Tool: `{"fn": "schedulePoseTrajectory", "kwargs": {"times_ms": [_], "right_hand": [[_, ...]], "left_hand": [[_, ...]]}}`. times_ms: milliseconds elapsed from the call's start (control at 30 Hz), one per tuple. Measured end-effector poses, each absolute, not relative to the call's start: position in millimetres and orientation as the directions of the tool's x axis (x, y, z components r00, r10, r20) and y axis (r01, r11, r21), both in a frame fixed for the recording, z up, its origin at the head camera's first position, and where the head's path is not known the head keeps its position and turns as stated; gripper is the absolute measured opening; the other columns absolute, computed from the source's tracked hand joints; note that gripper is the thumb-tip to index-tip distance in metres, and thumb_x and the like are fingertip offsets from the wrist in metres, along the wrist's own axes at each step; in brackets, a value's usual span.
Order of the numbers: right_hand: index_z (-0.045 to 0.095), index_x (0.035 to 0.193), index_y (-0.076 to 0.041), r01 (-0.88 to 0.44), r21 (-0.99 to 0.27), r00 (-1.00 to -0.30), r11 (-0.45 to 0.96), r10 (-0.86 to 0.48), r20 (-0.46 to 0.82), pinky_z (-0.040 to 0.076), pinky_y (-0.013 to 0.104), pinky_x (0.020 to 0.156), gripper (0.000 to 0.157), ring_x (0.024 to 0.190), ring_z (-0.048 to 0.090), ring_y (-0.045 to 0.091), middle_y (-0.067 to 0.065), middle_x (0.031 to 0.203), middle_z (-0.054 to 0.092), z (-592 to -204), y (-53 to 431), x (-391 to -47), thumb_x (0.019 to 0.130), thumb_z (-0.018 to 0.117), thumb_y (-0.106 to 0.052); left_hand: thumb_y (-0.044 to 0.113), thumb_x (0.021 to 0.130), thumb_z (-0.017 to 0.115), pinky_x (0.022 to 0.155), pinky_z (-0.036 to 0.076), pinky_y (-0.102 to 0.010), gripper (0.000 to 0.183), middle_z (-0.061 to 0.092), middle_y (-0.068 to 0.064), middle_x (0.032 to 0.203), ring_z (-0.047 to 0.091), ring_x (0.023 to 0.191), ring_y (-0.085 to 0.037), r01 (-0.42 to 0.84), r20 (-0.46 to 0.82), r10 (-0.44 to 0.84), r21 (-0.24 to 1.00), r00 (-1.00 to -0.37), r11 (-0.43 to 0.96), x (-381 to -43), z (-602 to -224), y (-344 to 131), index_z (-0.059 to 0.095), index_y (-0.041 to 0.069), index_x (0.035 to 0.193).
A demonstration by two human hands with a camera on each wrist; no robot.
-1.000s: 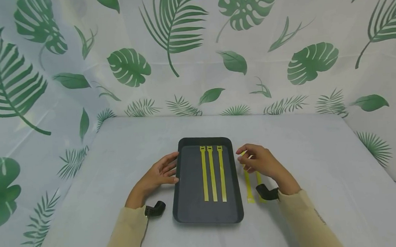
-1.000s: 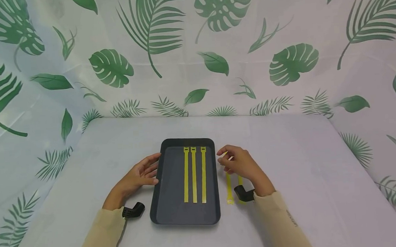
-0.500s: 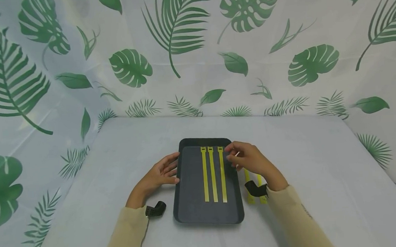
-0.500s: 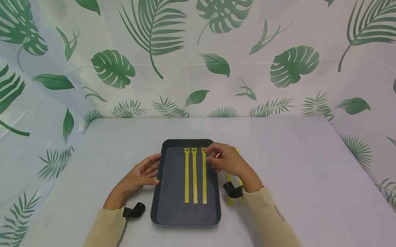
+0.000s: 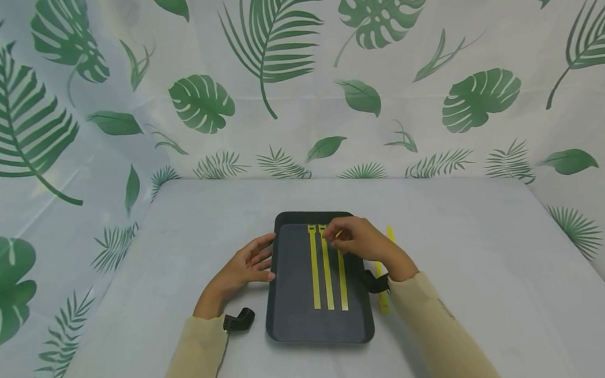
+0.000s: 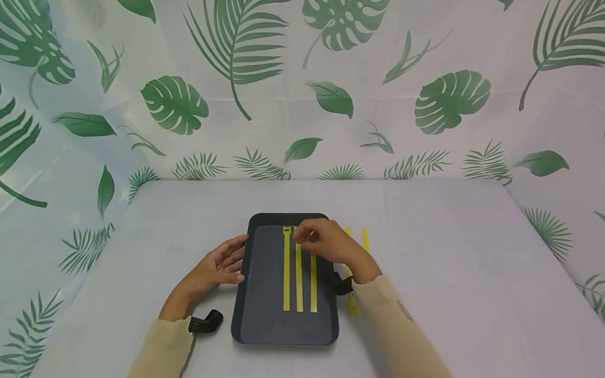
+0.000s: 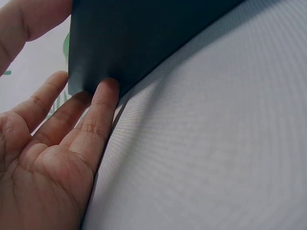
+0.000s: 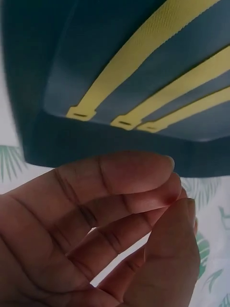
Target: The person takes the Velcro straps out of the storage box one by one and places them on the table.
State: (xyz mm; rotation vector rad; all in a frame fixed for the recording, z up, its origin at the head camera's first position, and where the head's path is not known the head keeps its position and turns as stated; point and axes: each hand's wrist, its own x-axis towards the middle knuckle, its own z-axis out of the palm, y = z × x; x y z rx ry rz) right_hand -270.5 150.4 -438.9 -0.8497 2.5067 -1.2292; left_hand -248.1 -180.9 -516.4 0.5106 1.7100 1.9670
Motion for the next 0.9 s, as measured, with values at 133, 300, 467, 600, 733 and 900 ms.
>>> {"fn": "schedulePoseTrajectory", "kwargs": {"times_ms": [133, 300, 467, 600, 733, 900], "right_hand": [[0.073, 0.113, 0.005, -0.443, -0.76, -0.776, 0.476, -0.628, 0.059, 0.063, 0.041, 0.083, 0.016, 0.1, 0.075, 0.033, 0.019, 0.112, 0.075, -442, 145, -276, 0.099, 0.067, 0.01], [0.074, 0.115, 0.005, -0.476, -0.758, -0.72, 0.446, -0.693, 0.045, 0.064, 0.046, 0.09, 0.018, 0.103, 0.073, 0.034, 0.02, 0.117, 0.075, -445, 136, -283, 0.1, 0.066, 0.011], [0.075, 0.117, 0.004, -0.484, -0.745, -0.689, 0.459, -0.725, 0.001, 0.063, 0.045, 0.096, 0.021, 0.105, 0.074, 0.031, 0.017, 0.117, 0.076, -447, 127, -288, 0.098, 0.07, 0.011], [0.076, 0.116, 0.003, -0.487, -0.732, -0.675, 0.476, -0.737, -0.03, 0.063, 0.043, 0.091, 0.021, 0.098, 0.073, 0.025, 0.017, 0.115, 0.076, -447, 122, -292, 0.098, 0.069, 0.012], [0.077, 0.114, 0.002, -0.488, -0.723, -0.663, 0.49, -0.747, -0.059, 0.063, 0.039, 0.087, 0.021, 0.097, 0.073, 0.024, 0.016, 0.114, 0.077, -448, 118, -296, 0.098, 0.067, 0.013], [0.078, 0.11, 0.001, -0.495, -0.704, -0.657, 0.509, -0.75, -0.081, 0.063, 0.037, 0.085, 0.023, 0.098, 0.073, 0.025, 0.013, 0.112, 0.078, -454, 113, -301, 0.097, 0.066, 0.016]], "left_hand": [[0.002, 0.089, 0.087, 0.12, 0.046, -0.033, 0.106, 0.019, -0.026, 0.177, 0.026, 0.161, -0.046, -0.11, -0.022, 0.585, 0.987, -0.811, -0.115, -248, -518, -181, 0.02, -0.003, 0.171], [0.002, 0.089, 0.086, 0.12, 0.046, -0.031, 0.105, 0.019, -0.025, 0.177, 0.025, 0.162, -0.045, -0.11, -0.026, 0.581, 0.988, -0.813, -0.11, -249, -519, -182, 0.02, -0.002, 0.171], [0.001, 0.089, 0.086, 0.119, 0.047, -0.031, 0.106, 0.018, -0.024, 0.178, 0.025, 0.162, -0.045, -0.112, -0.02, 0.588, 0.986, -0.809, -0.121, -250, -521, -182, 0.019, -0.002, 0.171], [0.0, 0.089, 0.086, 0.119, 0.047, -0.031, 0.106, 0.019, -0.025, 0.177, 0.025, 0.162, -0.045, -0.113, -0.017, 0.59, 0.986, -0.807, -0.125, -251, -521, -182, 0.019, -0.002, 0.171], [-0.003, 0.088, 0.085, 0.119, 0.046, -0.031, 0.104, 0.021, -0.025, 0.177, 0.026, 0.161, -0.044, -0.112, -0.021, 0.587, 0.987, -0.809, -0.119, -251, -520, -182, 0.021, -0.001, 0.171], [-0.005, 0.087, 0.083, 0.12, 0.046, -0.031, 0.103, 0.024, -0.025, 0.176, 0.028, 0.161, -0.044, -0.113, -0.028, 0.577, 0.987, -0.816, -0.111, -251, -519, -182, 0.022, -0.001, 0.171]]}}
